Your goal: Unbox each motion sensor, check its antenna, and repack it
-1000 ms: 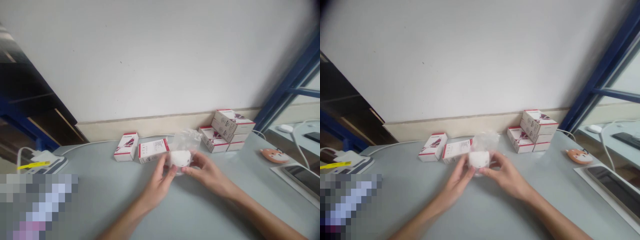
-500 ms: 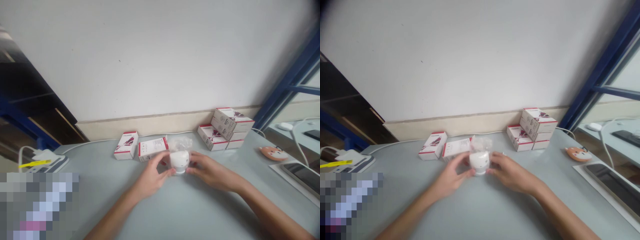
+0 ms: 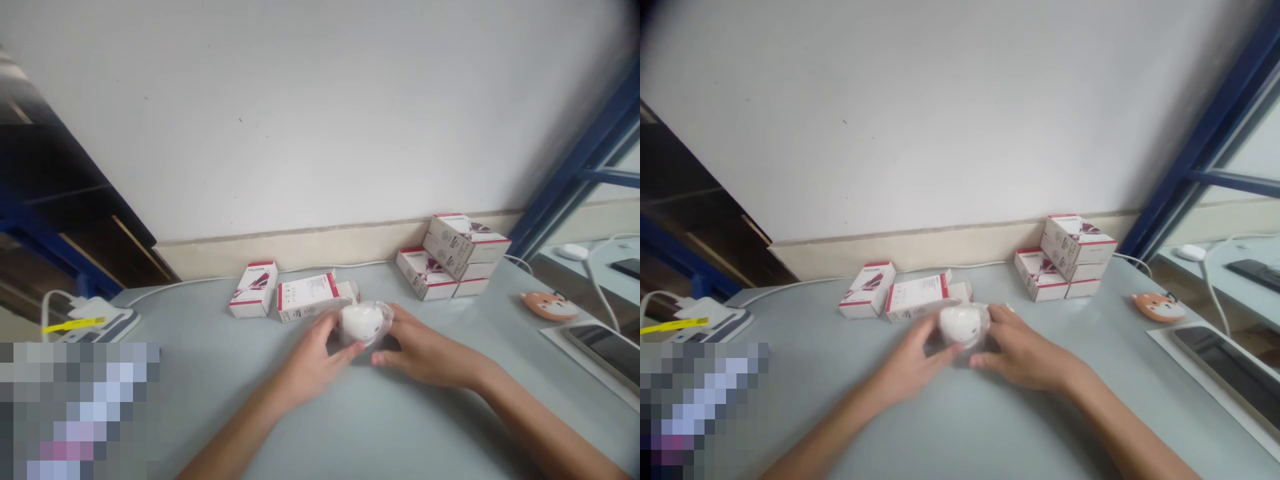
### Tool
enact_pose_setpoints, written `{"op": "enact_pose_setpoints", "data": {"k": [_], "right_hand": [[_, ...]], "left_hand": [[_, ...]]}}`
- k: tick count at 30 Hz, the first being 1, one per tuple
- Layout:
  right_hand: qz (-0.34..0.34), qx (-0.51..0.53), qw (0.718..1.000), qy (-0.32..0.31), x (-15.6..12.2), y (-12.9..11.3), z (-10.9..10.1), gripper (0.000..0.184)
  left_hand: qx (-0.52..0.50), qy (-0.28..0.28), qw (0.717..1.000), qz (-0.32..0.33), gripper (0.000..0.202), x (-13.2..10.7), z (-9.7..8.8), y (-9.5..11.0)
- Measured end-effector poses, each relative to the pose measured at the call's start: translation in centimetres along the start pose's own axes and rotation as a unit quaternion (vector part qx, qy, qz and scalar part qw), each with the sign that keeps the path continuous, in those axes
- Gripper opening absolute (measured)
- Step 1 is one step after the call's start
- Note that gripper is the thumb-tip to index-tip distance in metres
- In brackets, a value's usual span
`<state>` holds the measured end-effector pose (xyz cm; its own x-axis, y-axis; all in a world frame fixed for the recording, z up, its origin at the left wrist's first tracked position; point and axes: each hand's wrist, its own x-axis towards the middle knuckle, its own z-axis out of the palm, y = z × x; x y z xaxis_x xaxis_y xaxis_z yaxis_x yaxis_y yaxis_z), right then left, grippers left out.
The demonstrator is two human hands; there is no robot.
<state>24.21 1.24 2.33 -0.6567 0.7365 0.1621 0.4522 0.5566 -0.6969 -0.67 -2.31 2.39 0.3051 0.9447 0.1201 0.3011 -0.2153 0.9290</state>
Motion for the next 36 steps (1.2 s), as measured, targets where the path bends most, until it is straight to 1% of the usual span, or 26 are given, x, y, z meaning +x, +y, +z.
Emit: {"op": "enact_pose_setpoints", "data": {"k": [2,3,5,7,9,11,13,14,16,18,19,21,23,25,29,31,34,36], "right_hand": [[0.005,0.0,1.0,-0.029,0.0,0.0,0.2,0.055],[0.01,-0.006,0.999,-0.039,0.1,0.0,0.4,0.058],[0.015,-0.02,1.0,-0.019,0.3,-0.2,0.9,0.049],[0.002,-0.019,1.0,0.006,0.5,-0.5,1.3,0.04],[-0.015,0.007,1.0,0.019,0.7,-0.9,1.5,0.035],[-0.001,0.049,0.999,0.017,0.8,-1.3,1.4,0.029],[0.039,0.093,0.995,0.018,0.9,-1.8,1.0,0.03],[0.058,0.113,0.991,0.026,0.9,-2.0,0.7,0.033],[0.08,0.15,0.984,0.057,0.9,-2.3,0.3,0.04],[0.089,0.19,0.973,0.093,0.8,-2.5,0.2,0.042],[0.092,0.209,0.967,0.109,0.8,-2.6,0.3,0.04],[0.087,0.247,0.957,0.127,0.9,-2.7,0.7,0.035],[0.072,0.272,0.951,0.125,0.9,-2.9,1.3,0.032],[0.065,0.278,0.951,0.119,1.0,-3.0,1.7,0.033],[0.085,0.27,0.951,0.123,1.0,-2.9,2.0,0.035],[0.097,0.273,0.946,0.145,0.9,-2.9,1.9,0.034],[0.106,0.293,0.932,0.183,0.8,-3.1,1.7,0.035],[0.109,0.337,0.919,0.172,0.8,-3.4,1.8,0.033]], "left_hand": [[0.003,-0.003,1.0,-0.014,0.047,0.1,0.3,-0.2],[0.011,-0.003,1.0,-0.023,0.047,0.2,0.4,-0.3],[0.025,0.007,0.999,-0.033,0.052,0.1,0.7,-0.5],[0.02,0.024,0.999,-0.031,0.058,0.1,0.9,-0.6],[-0.012,0.035,0.999,-0.03,0.056,0.1,1.1,-0.4],[-0.075,0.047,0.995,-0.053,0.052,0.3,1.2,0.0],[-0.183,0.07,0.976,-0.096,0.053,0.5,0.9,0.6],[-0.249,0.085,0.958,-0.114,0.055,0.6,0.6,1.1],[-0.368,0.101,0.917,-0.116,0.055,0.7,0.0,2.0],[-0.442,0.108,0.885,-0.103,0.052,0.8,-0.7,2.8],[-0.464,0.106,0.874,-0.1,0.05,0.8,-0.9,3.1],[-0.488,0.094,0.861,-0.108,0.048,0.7,-1.0,3.5],[-0.496,0.083,0.854,-0.132,0.05,0.5,-0.7,3.6],[-0.502,0.078,0.848,-0.149,0.051,0.4,-0.2,3.5],[-0.523,0.067,0.837,-0.145,0.049,0.5,0.4,3.1],[-0.53,0.076,0.831,-0.15,0.05,0.6,0.3,3.0],[-0.531,0.104,0.825,-0.165,0.052,0.8,0.1,3.0],[-0.528,0.112,0.825,-0.164,0.051,0.8,0.1,3.0]]}}
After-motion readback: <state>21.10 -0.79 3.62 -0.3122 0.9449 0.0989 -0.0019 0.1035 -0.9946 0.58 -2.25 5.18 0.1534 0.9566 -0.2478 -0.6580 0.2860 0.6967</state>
